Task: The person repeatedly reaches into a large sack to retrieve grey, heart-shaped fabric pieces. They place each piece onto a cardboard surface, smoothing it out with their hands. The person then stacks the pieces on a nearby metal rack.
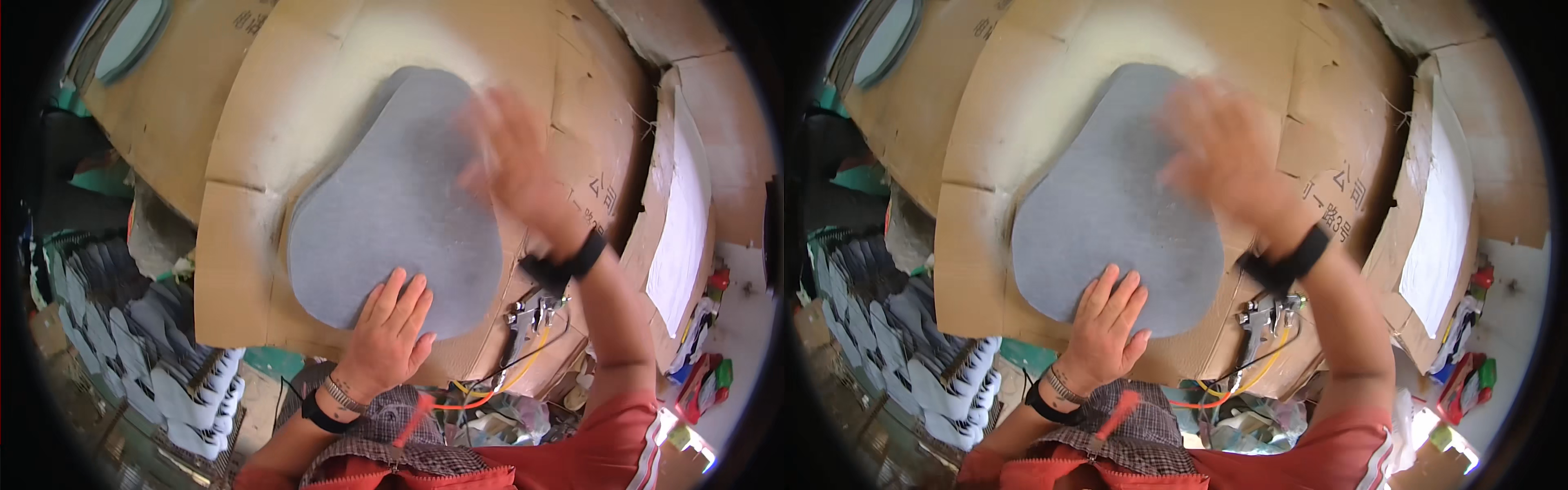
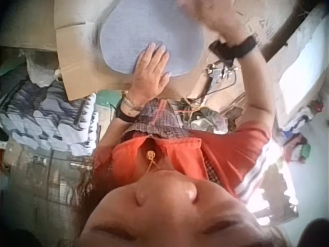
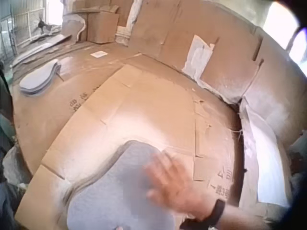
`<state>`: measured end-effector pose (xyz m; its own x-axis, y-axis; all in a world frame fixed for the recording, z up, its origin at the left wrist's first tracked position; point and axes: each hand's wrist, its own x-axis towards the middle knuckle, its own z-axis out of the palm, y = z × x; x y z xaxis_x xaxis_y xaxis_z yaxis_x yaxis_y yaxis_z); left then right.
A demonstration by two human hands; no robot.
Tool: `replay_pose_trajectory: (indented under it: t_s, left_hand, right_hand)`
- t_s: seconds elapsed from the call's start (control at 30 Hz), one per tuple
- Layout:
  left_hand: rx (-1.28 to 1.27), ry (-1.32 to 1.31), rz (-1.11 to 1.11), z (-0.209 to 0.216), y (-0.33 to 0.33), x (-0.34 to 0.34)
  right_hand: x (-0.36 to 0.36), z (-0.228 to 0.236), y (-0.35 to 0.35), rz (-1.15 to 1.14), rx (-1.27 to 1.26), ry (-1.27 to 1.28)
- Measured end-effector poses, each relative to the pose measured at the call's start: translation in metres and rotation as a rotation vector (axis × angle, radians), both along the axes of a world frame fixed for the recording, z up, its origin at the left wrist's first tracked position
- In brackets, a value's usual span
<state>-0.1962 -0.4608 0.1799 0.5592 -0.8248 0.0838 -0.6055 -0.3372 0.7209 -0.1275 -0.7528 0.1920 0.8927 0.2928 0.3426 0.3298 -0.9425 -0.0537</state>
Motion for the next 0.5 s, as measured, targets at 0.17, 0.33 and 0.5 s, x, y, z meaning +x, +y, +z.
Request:
replay_pose_trajectory:
  t_s: [0.17,0.33,0.5]
  left_hand:
    - [-0.033,0.023,-0.001,-0.005,-0.001,-0.003]
    - [-0.041,0.009,0.034,-0.002,-0.003,-0.001]
    - [-0.055,-0.015,0.004,-0.001,-0.004,0.005]
  right_hand:
    - [0.005,-0.029,0.013,0.139,0.036,0.149]
    - [0.009,0.003,0.052,0.191,0.033,0.284]
    - [0.045,-0.027,-0.017,-0.021,-0.066,0.218]
